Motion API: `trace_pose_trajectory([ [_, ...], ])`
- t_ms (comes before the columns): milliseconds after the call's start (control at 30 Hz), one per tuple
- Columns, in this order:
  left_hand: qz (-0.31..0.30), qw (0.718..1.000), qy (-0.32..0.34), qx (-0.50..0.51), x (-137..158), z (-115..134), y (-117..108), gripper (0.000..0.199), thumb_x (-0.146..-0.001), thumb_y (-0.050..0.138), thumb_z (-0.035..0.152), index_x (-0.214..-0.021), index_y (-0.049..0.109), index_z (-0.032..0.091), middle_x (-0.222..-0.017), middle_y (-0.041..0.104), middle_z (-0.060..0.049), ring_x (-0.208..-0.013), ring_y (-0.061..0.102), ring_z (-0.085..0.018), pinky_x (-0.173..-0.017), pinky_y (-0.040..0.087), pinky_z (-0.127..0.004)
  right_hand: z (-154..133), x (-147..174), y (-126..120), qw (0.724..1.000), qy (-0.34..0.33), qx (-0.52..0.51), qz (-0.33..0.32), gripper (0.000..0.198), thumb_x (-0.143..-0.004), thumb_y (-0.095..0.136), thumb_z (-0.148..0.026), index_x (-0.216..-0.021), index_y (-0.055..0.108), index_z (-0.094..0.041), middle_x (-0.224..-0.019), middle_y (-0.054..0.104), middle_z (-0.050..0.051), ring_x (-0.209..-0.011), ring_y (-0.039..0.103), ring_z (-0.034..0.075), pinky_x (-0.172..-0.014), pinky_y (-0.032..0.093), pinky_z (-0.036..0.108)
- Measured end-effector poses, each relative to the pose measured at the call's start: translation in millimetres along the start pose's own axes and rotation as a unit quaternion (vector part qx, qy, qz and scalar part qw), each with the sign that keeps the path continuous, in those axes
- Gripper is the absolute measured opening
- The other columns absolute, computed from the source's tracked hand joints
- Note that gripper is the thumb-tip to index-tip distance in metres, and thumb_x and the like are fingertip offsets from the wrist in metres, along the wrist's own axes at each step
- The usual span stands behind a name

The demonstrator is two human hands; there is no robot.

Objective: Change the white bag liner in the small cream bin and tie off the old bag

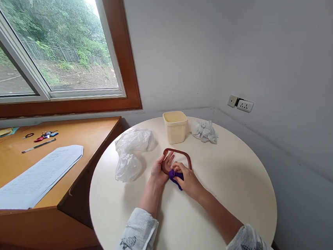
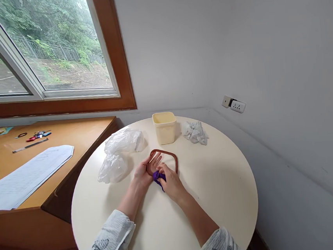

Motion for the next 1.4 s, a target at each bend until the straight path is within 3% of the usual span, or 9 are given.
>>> trace_pose_trajectory([
  [100,0.002,1.0,0.012,0.015,-2,8,-2,0.019,-0.089,0.038,0.015,-0.095,0.056,0.011,-0.099,0.065,-0.014,-0.089,0.064,-0.021,-0.076,0.053,-0.035,2,0,-5,0.997,-0.006,0.074,-0.025,0.028,-0.075,0.05,-0.011,-0.097,0.059,-0.025,-0.096,0.067,0.001,-0.09,0.06,0.017,-0.089,0.036,0.036],
  [167,0.012,0.999,0.022,0.024,-2,13,-4,0.021,-0.09,0.035,0.014,-0.091,0.055,0.01,-0.082,0.065,-0.011,-0.073,0.065,-0.016,-0.067,0.055,-0.029,5,0,-9,0.993,-0.007,0.118,-0.032,0.026,-0.077,0.05,-0.011,-0.094,0.062,-0.027,-0.093,0.069,-0.001,-0.088,0.06,0.016,-0.095,0.027,0.041],
  [300,0.011,0.999,0.027,0.037,-2,17,-4,0.022,-0.091,0.034,0.014,-0.086,0.054,0.009,-0.058,0.054,-0.002,-0.046,0.052,-0.007,-0.048,0.048,-0.018,7,2,-15,0.985,-0.02,0.168,-0.02,0.025,-0.079,0.05,-0.011,-0.093,0.064,-0.028,-0.092,0.07,-0.001,-0.089,0.06,0.015,-0.095,0.022,0.04],
  [567,-0.015,0.999,0.035,0.0,4,-5,10,0.028,-0.091,0.036,0.027,-0.088,0.056,0.008,-0.051,0.048,0.0,-0.047,0.049,-0.011,-0.052,0.048,-0.024,4,0,-19,0.981,-0.022,0.186,0.059,0.019,-0.082,0.051,-0.016,-0.095,0.062,-0.022,-0.089,0.068,0.004,-0.086,0.057,0.02,-0.082,0.032,0.035],
  [767,0.021,0.998,0.036,-0.037,1,6,0,0.028,-0.093,0.032,0.021,-0.073,0.049,0.013,-0.038,0.027,0.008,-0.031,0.032,-0.006,-0.035,0.033,-0.017,1,2,-12,0.989,-0.044,0.138,-0.013,0.016,-0.08,0.057,-0.025,-0.094,0.062,-0.024,-0.088,0.067,0.002,-0.086,0.057,0.018,-0.088,0.028,0.039],
  [1000,0.032,0.999,0.005,-0.037,1,24,-8,0.029,-0.095,0.026,0.022,-0.076,0.046,0.013,-0.04,0.016,0.012,-0.025,0.022,-0.003,-0.029,0.022,-0.014,-7,4,-14,0.991,-0.052,0.096,-0.072,0.017,-0.079,0.057,-0.021,-0.091,0.064,-0.029,-0.091,0.068,-0.002,-0.093,0.056,0.017,-0.096,0.019,0.042],
  [1200,0.009,0.999,-0.043,-0.024,8,31,-9,0.027,-0.094,0.028,0.021,-0.08,0.049,0.01,-0.042,0.016,0.012,-0.027,0.021,-0.003,-0.028,0.022,-0.014,-4,5,-24,0.989,-0.036,0.09,-0.11,0.018,-0.081,0.052,-0.022,-0.092,0.065,-0.03,-0.092,0.068,-0.002,-0.097,0.056,0.018,-0.097,0.017,0.045],
  [1400,-0.004,0.999,-0.052,-0.015,8,18,-2,0.028,-0.094,0.028,0.023,-0.079,0.048,0.011,-0.046,0.028,0.008,-0.035,0.032,-0.003,-0.037,0.032,-0.011,2,4,-27,0.99,-0.041,0.128,-0.052,0.015,-0.08,0.054,-0.02,-0.087,0.064,-0.028,-0.09,0.069,-0.002,-0.091,0.057,0.017,-0.096,0.018,0.042],
])
Point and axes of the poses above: each hand's wrist, its own x-axis away from the middle knuckle, its own y-axis out of the palm, z = x × y, the point moved 5 cm from there along -x, towards the middle knuckle
